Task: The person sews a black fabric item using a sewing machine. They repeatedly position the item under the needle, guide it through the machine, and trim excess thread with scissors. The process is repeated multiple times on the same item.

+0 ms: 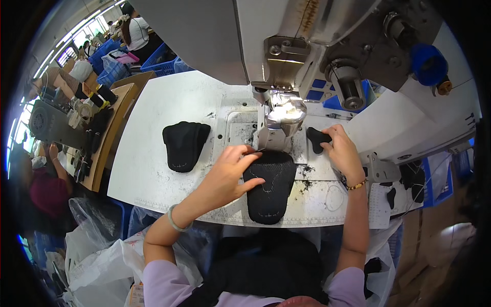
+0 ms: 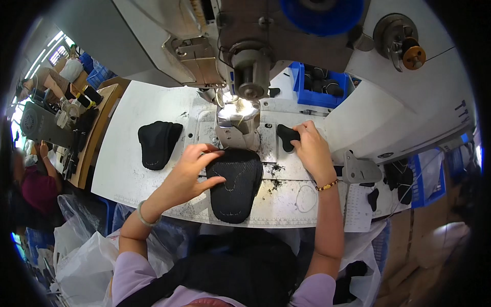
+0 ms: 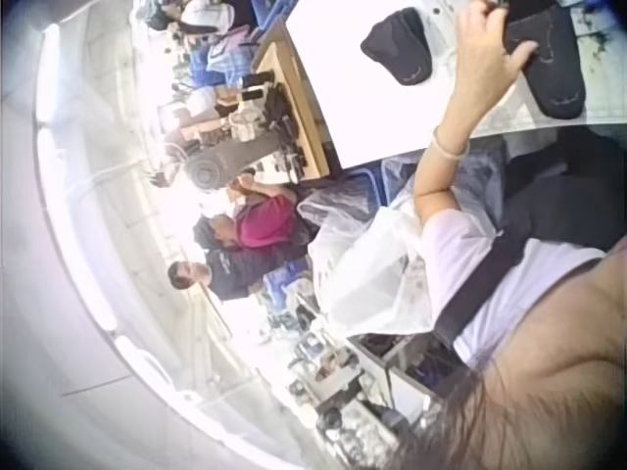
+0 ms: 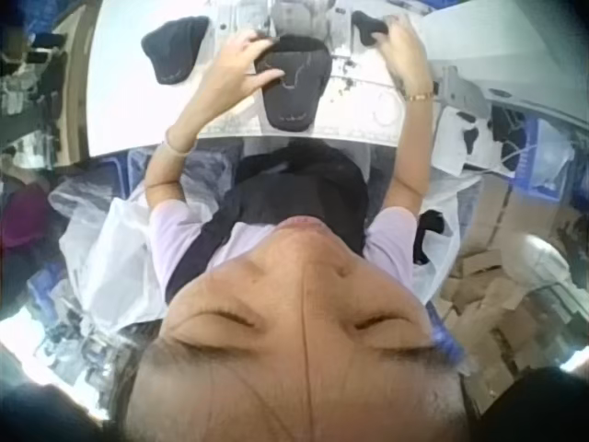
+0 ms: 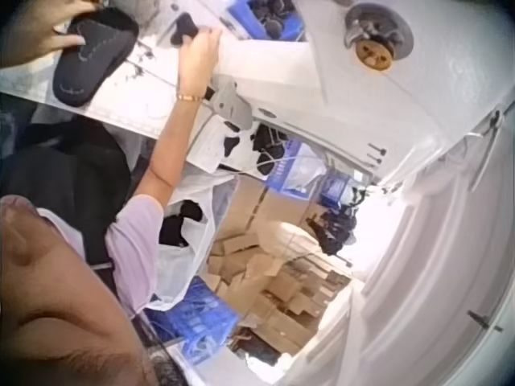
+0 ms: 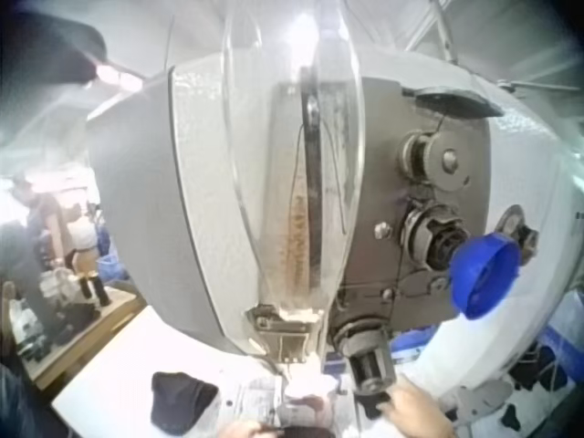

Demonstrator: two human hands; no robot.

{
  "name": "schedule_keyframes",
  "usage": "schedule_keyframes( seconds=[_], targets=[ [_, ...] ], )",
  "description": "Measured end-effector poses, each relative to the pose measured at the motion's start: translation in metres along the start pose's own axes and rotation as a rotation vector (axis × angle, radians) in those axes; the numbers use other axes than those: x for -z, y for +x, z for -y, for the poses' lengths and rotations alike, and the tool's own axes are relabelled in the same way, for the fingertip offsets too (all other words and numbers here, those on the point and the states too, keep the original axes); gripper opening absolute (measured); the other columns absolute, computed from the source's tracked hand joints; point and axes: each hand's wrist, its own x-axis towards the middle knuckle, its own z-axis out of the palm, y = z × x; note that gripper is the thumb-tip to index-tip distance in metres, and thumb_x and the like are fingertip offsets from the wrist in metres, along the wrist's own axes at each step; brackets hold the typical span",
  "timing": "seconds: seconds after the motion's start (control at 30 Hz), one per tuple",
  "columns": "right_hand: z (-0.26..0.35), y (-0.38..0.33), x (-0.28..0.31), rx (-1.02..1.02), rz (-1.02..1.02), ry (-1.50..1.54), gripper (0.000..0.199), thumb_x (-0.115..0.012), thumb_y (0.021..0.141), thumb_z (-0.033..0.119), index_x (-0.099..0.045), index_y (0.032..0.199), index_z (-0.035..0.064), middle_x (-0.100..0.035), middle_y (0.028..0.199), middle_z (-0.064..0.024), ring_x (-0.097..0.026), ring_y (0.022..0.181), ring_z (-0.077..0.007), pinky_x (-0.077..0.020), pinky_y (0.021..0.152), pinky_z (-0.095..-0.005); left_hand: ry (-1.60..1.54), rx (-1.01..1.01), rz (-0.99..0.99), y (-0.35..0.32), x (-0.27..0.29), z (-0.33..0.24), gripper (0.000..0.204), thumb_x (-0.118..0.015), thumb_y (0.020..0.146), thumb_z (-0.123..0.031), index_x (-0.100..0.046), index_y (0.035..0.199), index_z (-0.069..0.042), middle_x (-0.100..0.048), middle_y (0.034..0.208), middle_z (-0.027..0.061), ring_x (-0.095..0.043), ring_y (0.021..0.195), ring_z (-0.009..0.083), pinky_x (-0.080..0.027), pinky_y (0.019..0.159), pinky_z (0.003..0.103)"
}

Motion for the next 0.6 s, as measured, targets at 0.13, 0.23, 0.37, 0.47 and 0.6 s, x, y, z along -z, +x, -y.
schedule_keyframes(
  seconds=[0.13, 0.23, 0.37, 0.47, 0.6],
  targets=[
    [0.011, 0.004, -0.001, -0.021, -0.051, 0.118, 0.033, -0.068, 0.076, 0.008, -0.05, 0.103, 0.0078, -0.052, 0.101, -0.0087, -0.058, 0.095, -0.0306, -0.0465, 0.078, -0.0409, 0.036, -0.004, 0.097, 0.009, 0.004, 0.008, 0.042, -0.075, 0.075, -0.022, -0.055, 0.106, -0.002, -0.048, 0.106, 0.0127, -0.045, 0.103, 0.0303, -0.039, 0.09, 0.038],
    [0.015, 0.004, -0.002, -0.002, -0.072, 0.159, 0.03, -0.068, 0.075, 0.008, -0.048, 0.098, 0.0098, -0.054, 0.096, -0.008, -0.058, 0.093, -0.0318, -0.0462, 0.076, -0.0412, 0.015, 0.036, 0.123, 0.012, 0.005, 0.012, 0.037, -0.076, 0.073, -0.02, -0.054, 0.097, -0.003, -0.047, 0.105, 0.0119, -0.044, 0.104, 0.031, -0.038, 0.09, 0.038],
    [0.013, -0.002, 0.001, 0.004, -0.126, 0.108, 0.028, -0.067, 0.076, 0.005, -0.051, 0.099, 0.0092, -0.058, 0.083, -0.0057, -0.062, 0.078, -0.0236, -0.0474, 0.069, -0.0343, -0.071, 0.04, 0.098, 0.013, -0.003, 0.002, 0.034, -0.076, 0.072, -0.017, -0.051, 0.09, -0.005, -0.045, 0.106, 0.0115, -0.041, 0.105, 0.0321, -0.036, 0.091, 0.038],
    [0.011, -0.006, 0.012, -0.085, -0.105, 0.553, 0.022, -0.065, 0.079, 0.003, -0.057, 0.1, 0.0054, -0.059, 0.075, -0.0033, -0.058, 0.064, -0.0106, -0.0461, 0.059, -0.0255, -0.481, 0.044, -0.068, 0.011, -0.013, 0.009, 0.029, -0.074, 0.076, -0.011, -0.05, 0.09, -0.003, -0.053, 0.107, 0.01, -0.049, 0.105, 0.0238, -0.04, 0.09, 0.034],
    [0.066, -0.034, 0.049, 0.003, -0.046, 1.206, 0.015, -0.063, 0.084, 0.004, -0.061, 0.098, -0.0002, -0.058, 0.074, -0.002, -0.053, 0.061, -0.0052, -0.0451, 0.052, -0.0192, -1.463, 0.418, -0.177, 0.016, 0.001, -0.004, 0.016, -0.063, 0.087, -0.01, -0.051, 0.096, -0.005, -0.06, 0.098, 0.0071, -0.061, 0.084, 0.0118, -0.052, 0.076, 0.026]
  ],
)
